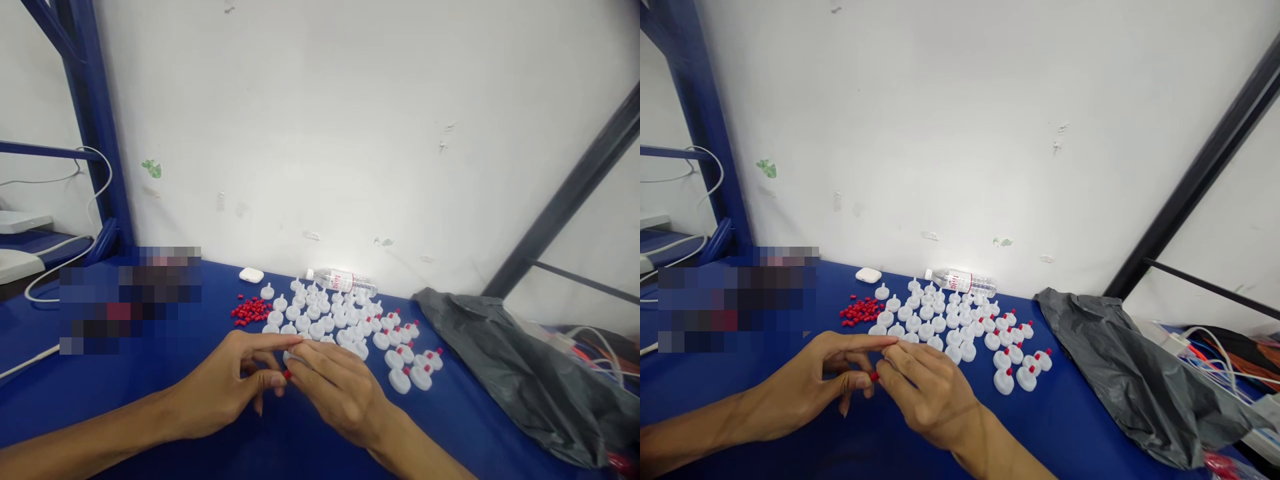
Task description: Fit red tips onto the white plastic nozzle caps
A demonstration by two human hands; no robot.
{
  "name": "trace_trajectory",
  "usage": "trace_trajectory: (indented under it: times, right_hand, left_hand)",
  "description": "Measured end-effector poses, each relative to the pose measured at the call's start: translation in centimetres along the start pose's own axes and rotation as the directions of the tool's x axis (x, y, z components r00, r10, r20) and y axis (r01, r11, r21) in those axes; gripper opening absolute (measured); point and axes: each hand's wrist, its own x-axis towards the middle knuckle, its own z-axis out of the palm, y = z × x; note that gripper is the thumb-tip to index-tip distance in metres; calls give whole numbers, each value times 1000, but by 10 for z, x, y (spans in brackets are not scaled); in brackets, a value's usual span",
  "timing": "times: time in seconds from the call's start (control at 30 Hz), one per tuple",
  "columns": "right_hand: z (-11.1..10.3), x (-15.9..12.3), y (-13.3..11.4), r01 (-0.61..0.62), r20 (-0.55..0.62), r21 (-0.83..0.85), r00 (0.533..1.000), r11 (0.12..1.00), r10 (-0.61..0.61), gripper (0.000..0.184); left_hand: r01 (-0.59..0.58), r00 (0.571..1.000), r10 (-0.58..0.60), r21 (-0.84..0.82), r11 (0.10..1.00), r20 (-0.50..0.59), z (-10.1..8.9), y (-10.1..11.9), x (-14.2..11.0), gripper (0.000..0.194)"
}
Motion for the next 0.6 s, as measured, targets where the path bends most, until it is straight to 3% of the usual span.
trace_trajectory:
  times: [0.2,0.37,0.5,0.6]
  right_hand:
    - [-2,0,-3,17,10,-53,1000,998,-16,32]
    - [-5,2,-2,44,23,-80,999,996,-43,32]
    - [-4,2,0,44,-22,-21,999,999,-44,27]
    - [0,2,-1,34,-44,42,999,999,-32,24]
  left_hand:
    - [47,999,-47,-56,997,0,6,4,-3,80]
    - [53,999,-53,15,998,-9,2,5,-4,75]
    - [-80,997,81,103,991,-5,-6,4,-6,69]
    - [-149,987,146,55,987,62,-8,6,-9,70]
